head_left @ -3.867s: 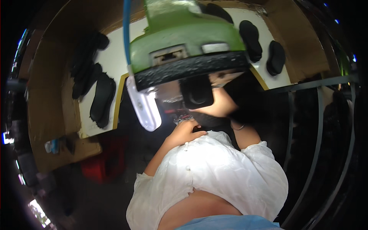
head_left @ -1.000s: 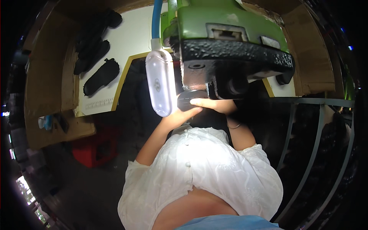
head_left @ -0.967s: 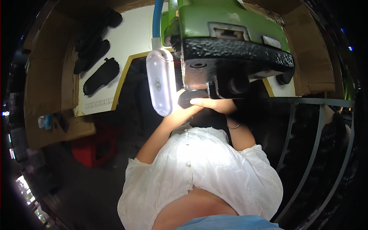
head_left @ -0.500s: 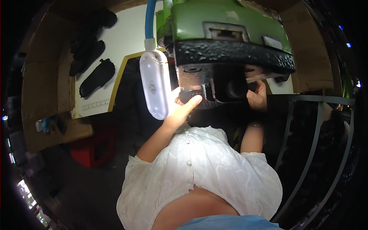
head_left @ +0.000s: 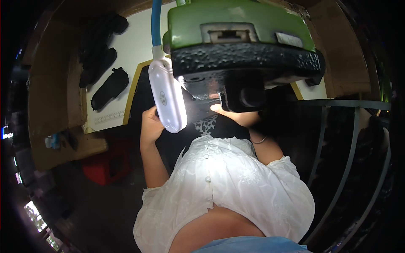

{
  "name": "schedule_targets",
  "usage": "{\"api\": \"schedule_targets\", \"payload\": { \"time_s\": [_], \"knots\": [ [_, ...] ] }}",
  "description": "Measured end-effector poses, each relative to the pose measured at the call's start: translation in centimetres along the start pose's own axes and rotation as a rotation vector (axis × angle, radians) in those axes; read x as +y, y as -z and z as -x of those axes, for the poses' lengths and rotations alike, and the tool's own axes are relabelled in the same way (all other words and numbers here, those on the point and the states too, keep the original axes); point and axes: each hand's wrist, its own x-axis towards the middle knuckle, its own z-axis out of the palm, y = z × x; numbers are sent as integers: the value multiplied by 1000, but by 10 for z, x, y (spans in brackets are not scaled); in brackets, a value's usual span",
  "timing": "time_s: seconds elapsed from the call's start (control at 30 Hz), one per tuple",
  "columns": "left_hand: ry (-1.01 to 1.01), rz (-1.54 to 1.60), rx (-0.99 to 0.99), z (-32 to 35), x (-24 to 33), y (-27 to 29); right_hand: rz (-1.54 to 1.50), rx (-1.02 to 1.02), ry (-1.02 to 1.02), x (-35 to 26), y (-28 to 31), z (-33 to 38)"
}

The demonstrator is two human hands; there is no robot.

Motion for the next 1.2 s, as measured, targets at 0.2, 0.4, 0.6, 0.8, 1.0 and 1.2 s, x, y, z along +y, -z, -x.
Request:
{"api": "schedule_targets", "payload": {
  "time_s": [0.2,0.4,0.6,0.8,1.0,1.2],
  "knots": [
    [117,-316,-478,-6,-32,-47,35,-51,-91,0,-4,-3],
    [123,-677,-709,3,-28,-103,478,-197,-164,-24,41,-13],
    [-51,-594,-279,-24,-33,-65,496,899,550,-26,114,-59],
    [-152,-840,347,-69,-24,38,772,460,129,30,164,-127],
    [186,-1378,727,-60,-12,168,984,546,524,38,122,-86],
    [131,-1312,487,-23,-18,176,966,396,322,82,89,-27]
  ]
}}
